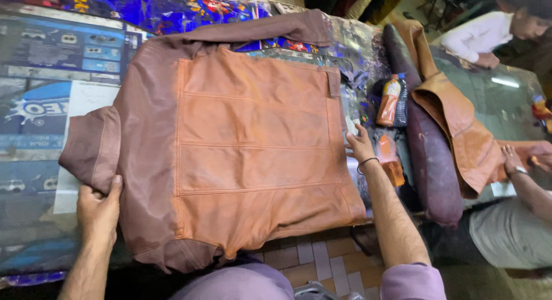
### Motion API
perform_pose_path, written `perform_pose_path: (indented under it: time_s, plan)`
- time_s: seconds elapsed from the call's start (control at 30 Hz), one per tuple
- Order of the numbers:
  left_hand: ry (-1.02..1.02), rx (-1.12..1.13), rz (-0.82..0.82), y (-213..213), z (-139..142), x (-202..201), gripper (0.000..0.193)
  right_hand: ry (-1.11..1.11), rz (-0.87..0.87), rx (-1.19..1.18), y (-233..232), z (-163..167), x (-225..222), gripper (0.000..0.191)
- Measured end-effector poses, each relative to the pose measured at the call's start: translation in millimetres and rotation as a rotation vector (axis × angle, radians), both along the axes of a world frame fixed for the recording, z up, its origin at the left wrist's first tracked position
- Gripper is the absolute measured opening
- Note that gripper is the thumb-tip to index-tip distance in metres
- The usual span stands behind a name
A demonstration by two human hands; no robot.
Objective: The person rubs orange dye into the front panel of a leather jacket laid on a work table, using a small sponge. They periodically dip the sponge into a dye bottle to reload it, smooth and reposition the jacket, and work the dye across different sections of the panel.
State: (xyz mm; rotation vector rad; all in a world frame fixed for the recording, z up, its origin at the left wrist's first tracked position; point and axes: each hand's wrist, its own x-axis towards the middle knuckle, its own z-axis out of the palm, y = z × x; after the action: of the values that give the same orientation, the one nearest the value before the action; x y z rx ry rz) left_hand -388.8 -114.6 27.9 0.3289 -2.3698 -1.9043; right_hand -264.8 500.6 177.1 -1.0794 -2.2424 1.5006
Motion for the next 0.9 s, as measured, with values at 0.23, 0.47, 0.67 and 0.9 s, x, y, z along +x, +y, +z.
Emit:
perform_pose_path:
  time_s: [0.23,0.47,0.67,0.9]
  plan:
    - [-0.058,-0.351,0.088,38,29,-2,0.062,0.067,0.098,0.198,43,-13,-21,0.068]
    - [-0.049,-0.427,0.148,70,43,-1,0.075,0.079,0.271,0.785,78,-47,-21,0.067]
    - [0.164,-0.29,0.265,90,55,9,0.073,0.007,0.201,0.732,116,-55,-13,0.068]
    - [0.414,-0.4,0.287,96,34,46,0.069,-0.007,0.103,0.99,157,-91,7,0.074]
